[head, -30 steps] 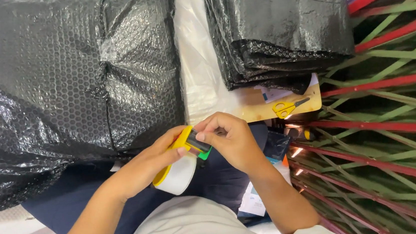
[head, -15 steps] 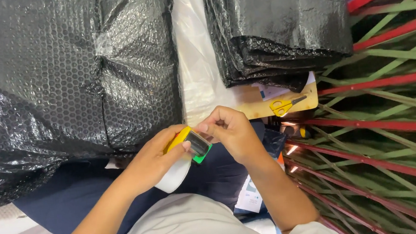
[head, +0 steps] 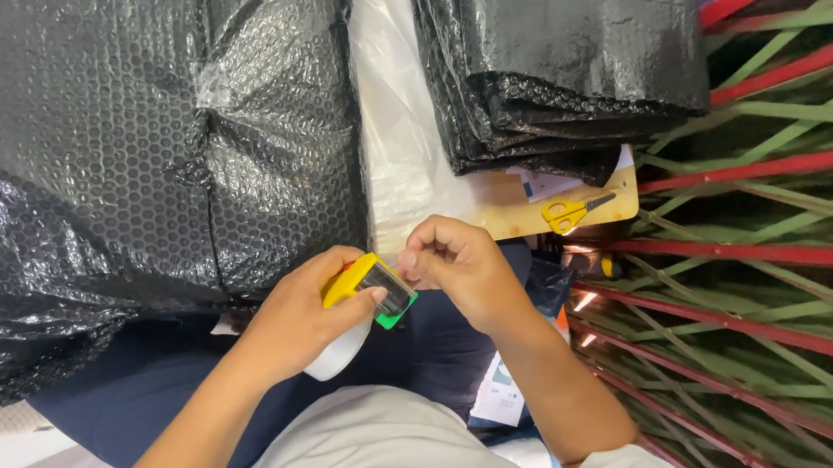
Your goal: Sealing a large black plastic bag containing a pillow using a handheld tape dispenser.
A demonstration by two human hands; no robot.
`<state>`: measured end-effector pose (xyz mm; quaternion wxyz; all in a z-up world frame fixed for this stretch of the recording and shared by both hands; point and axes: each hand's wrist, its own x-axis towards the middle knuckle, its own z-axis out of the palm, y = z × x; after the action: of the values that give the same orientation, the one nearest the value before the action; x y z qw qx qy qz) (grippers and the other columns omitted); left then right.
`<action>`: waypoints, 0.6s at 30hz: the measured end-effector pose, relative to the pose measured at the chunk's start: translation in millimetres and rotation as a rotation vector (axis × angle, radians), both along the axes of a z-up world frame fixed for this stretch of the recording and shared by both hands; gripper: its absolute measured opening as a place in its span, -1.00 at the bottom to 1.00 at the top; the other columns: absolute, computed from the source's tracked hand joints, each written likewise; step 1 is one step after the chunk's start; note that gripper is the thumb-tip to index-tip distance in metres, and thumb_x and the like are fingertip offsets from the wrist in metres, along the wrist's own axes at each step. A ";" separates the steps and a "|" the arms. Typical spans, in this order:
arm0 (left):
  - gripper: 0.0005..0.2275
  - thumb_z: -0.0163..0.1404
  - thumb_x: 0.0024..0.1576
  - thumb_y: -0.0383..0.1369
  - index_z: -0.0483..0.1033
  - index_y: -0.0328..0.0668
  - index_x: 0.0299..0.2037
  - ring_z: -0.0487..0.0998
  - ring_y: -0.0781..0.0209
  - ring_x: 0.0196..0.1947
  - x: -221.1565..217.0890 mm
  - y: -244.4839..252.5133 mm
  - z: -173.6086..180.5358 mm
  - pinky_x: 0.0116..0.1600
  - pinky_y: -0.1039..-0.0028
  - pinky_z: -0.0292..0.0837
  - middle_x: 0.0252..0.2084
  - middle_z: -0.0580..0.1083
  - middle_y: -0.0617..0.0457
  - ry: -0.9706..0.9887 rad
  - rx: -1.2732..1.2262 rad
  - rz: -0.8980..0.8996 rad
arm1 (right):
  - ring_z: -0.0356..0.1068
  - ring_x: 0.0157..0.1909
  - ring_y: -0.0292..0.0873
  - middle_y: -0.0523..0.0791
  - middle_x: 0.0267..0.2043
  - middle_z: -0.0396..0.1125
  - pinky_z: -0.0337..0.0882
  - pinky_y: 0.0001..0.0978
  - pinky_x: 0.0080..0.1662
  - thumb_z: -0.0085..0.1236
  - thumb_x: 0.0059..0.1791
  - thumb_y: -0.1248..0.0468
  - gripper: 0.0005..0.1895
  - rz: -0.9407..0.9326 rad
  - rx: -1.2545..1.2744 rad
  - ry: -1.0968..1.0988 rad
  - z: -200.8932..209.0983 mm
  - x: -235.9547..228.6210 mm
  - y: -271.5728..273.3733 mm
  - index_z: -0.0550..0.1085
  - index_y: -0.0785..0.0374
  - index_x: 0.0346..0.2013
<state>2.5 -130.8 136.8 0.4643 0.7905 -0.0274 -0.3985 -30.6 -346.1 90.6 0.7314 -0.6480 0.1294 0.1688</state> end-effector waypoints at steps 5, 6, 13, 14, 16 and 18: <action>-0.52 0.12 0.06 -0.13 0.50 -0.13 0.17 0.59 0.04 -0.15 -0.8 1.2 0.8 -0.16 0.38 0.53 -0.17 0.53 -0.16 0.031 -0.026 0.021 | 0.46 -0.39 -0.31 -0.06 -0.47 0.37 0.65 -0.36 -0.20 0.27 0.01 0.28 -0.80 0.016 0.025 0.014 -3.2 0.2 2.4 0.51 0.41 -0.30; -0.52 0.13 0.05 -0.14 0.52 -0.12 0.17 0.59 0.04 -0.16 -0.8 1.3 0.6 -0.17 0.38 0.53 -0.18 0.53 -0.16 0.049 -0.032 0.036 | 0.45 -0.38 -0.33 -0.07 -0.47 0.37 0.64 -0.37 -0.20 0.27 0.01 0.28 -0.80 0.021 0.029 0.018 -2.9 0.5 3.2 0.52 0.42 -0.31; -0.54 0.11 0.06 -0.13 0.55 -0.14 0.14 0.60 -0.01 -0.15 -0.2 3.0 -4.1 -0.13 0.32 0.52 -0.18 0.55 -0.19 0.042 -0.089 0.045 | 0.44 -0.40 -0.35 -0.11 -0.49 0.34 0.64 -0.40 -0.22 0.24 0.01 0.30 -0.83 0.024 0.109 0.004 -10.8 1.5 7.6 0.51 0.40 -0.32; -0.54 0.12 0.05 -0.13 0.55 -0.15 0.14 0.60 -0.01 -0.15 0.3 3.5 -5.1 -0.13 0.31 0.52 -0.18 0.56 -0.20 0.035 -0.096 0.045 | 0.44 -0.40 -0.34 -0.10 -0.49 0.34 0.63 -0.39 -0.22 0.24 0.01 0.30 -0.82 0.021 0.135 0.006 -14.1 1.3 7.9 0.50 0.40 -0.32; -0.54 0.13 0.05 -0.14 0.56 -0.15 0.14 0.60 -0.01 -0.15 1.9 3.8 -5.9 -0.12 0.31 0.51 -0.18 0.56 -0.21 0.022 -0.104 0.042 | 0.44 -0.40 -0.32 -0.08 -0.49 0.34 0.63 -0.39 -0.23 0.24 0.01 0.30 -0.82 0.017 0.159 0.004 -19.1 0.9 9.1 0.50 0.40 -0.32; -0.54 0.14 0.04 -0.14 0.57 -0.17 0.13 0.60 -0.02 -0.16 3.2 4.0 -5.8 -0.13 0.32 0.50 -0.19 0.57 -0.21 0.026 -0.115 0.048 | 0.43 -0.41 -0.34 -0.10 -0.50 0.33 0.61 -0.43 -0.25 0.25 0.01 0.29 -0.82 -0.003 0.191 0.006 -23.0 0.3 11.0 0.50 0.40 -0.32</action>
<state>5.8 -126.8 131.0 0.5188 0.7577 -0.0252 -0.3952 -30.2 -335.1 67.5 0.7898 -0.5744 0.1156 0.1812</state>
